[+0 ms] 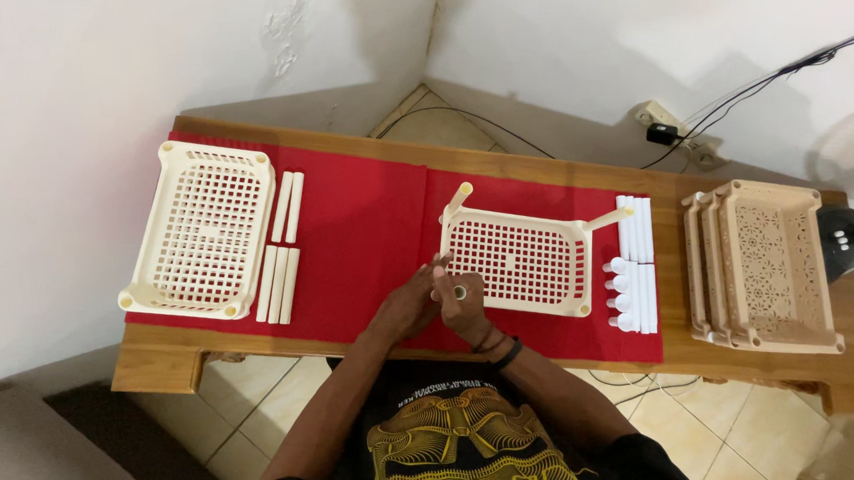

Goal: The person assembles a small plastic stool by inserting cylindrical legs into the corners of a perforated seat base. They handle the seat and legs, aligning and pressing each leg into place, then flip the stool to check the assembly.

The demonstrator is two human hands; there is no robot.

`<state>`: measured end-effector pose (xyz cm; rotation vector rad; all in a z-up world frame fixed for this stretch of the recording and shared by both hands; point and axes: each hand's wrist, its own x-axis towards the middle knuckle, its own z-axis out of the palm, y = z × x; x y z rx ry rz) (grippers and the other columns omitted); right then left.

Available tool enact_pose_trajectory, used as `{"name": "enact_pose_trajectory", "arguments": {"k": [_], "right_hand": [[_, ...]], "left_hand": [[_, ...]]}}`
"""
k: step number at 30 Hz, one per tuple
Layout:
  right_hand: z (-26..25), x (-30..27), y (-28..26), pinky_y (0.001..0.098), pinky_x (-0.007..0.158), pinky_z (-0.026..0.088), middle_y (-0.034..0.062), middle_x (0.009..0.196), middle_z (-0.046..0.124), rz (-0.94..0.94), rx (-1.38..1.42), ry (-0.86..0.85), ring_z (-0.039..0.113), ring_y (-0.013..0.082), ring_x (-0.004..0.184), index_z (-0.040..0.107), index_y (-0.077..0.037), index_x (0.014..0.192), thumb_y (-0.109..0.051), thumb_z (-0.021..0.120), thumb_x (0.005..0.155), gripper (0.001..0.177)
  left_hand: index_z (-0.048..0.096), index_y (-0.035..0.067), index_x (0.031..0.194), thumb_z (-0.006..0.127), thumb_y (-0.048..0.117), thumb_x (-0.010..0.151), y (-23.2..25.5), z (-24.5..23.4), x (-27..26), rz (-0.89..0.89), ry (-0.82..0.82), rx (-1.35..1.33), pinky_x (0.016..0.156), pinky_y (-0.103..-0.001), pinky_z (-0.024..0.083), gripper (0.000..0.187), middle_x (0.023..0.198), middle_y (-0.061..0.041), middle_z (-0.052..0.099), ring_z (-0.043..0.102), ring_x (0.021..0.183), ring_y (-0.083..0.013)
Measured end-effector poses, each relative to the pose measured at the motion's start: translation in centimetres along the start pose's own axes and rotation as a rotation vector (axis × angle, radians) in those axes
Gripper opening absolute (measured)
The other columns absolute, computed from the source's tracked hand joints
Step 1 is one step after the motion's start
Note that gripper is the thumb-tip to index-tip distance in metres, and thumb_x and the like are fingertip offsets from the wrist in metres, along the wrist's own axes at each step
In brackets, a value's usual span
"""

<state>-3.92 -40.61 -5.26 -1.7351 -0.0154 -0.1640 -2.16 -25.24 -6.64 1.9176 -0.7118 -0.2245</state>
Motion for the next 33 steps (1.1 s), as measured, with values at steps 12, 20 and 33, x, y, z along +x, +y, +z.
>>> {"name": "enact_pose_trajectory", "arguments": {"k": [12, 20, 33], "right_hand": [[-0.6, 0.3, -0.9, 0.0270, 0.048, 0.048, 0.0013, 0.047, 0.052, -0.077, 0.101, -0.064, 0.048, 0.0094, 0.042, 0.051, -0.006, 0.051, -0.019, 0.056, 0.104, 0.055], [-1.9, 3.5, 0.2, 0.0283, 0.043, 0.042, 0.0041, 0.052, 0.053, -0.410, -0.227, -0.248, 0.052, 0.0145, 0.045, 0.067, 0.009, 0.082, -0.018, 0.060, 0.105, 0.036], [-2.2, 3.5, 0.8, 0.0280, 0.044, 0.027, -0.0013, 0.046, 0.037, 0.025, 0.654, -0.133, 0.028, 0.0065, 0.041, 0.038, -0.010, 0.051, -0.012, 0.049, 0.102, 0.052]], "left_hand": [[0.030, 0.017, 0.157, 0.065, 0.025, 0.095, 2.6, -1.5, 0.9, -0.213, -0.110, 0.038, 0.108, -0.047, 0.050, 0.072, 0.164, -0.008, 0.037, 0.037, 0.150, -0.0332], [0.032, 0.020, 0.156, 0.062, 0.030, 0.096, 3.5, -1.9, 1.3, -0.475, -0.252, 0.017, 0.110, -0.044, 0.050, 0.068, 0.165, -0.007, 0.036, 0.047, 0.146, -0.0296], [0.025, 0.017, 0.159, 0.068, 0.040, 0.095, 1.3, -0.6, 1.3, -0.284, -0.181, 0.144, 0.113, -0.049, 0.043, 0.081, 0.165, -0.013, 0.032, 0.035, 0.150, -0.0344]]}}
